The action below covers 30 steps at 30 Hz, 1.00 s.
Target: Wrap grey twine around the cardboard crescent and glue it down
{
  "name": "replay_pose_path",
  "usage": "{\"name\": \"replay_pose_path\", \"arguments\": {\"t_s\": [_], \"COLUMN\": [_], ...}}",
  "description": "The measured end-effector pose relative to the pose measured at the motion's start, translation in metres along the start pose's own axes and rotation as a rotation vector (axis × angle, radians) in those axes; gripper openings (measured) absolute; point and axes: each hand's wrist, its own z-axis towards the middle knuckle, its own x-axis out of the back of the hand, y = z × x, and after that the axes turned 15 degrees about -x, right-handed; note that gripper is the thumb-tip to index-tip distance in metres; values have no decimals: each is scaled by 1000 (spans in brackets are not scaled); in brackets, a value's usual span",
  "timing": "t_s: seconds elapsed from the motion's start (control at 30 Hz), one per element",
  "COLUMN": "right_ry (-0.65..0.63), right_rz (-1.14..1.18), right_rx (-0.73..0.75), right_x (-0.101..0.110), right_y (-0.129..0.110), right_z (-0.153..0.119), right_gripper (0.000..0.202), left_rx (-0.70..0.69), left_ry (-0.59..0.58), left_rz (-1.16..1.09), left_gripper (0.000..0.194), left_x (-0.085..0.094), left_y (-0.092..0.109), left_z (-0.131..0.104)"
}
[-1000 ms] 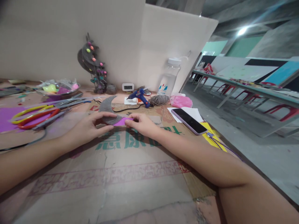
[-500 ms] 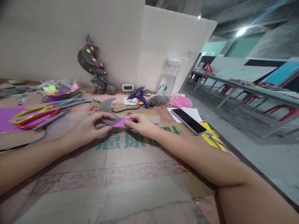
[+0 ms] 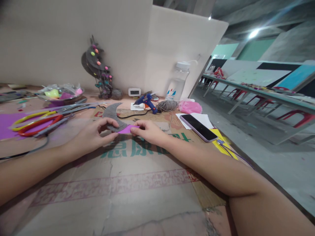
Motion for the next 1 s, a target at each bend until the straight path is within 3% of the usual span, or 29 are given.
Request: {"name": "replay_pose_path", "arguments": {"t_s": [0.5, 0.73, 0.8, 1.0], "right_ry": [-27, -13, -5, 26], "right_rz": [20, 1, -2, -17], "right_rx": [11, 10, 7, -8], "right_x": [1, 1, 1, 0], "right_y": [2, 3, 2, 0], "right_z": [1, 1, 1, 0], "right_gripper": [24, 24, 24, 23], "left_rx": [45, 86, 126, 267], "left_ry": [-5, -24, 19, 332], "left_rz": [-26, -268, -250, -272], "left_gripper": [13, 31, 29, 27], "left_x": [1, -1, 0, 3], "left_y": [3, -3, -2, -10], "left_z": [1, -3, -2, 6]}}
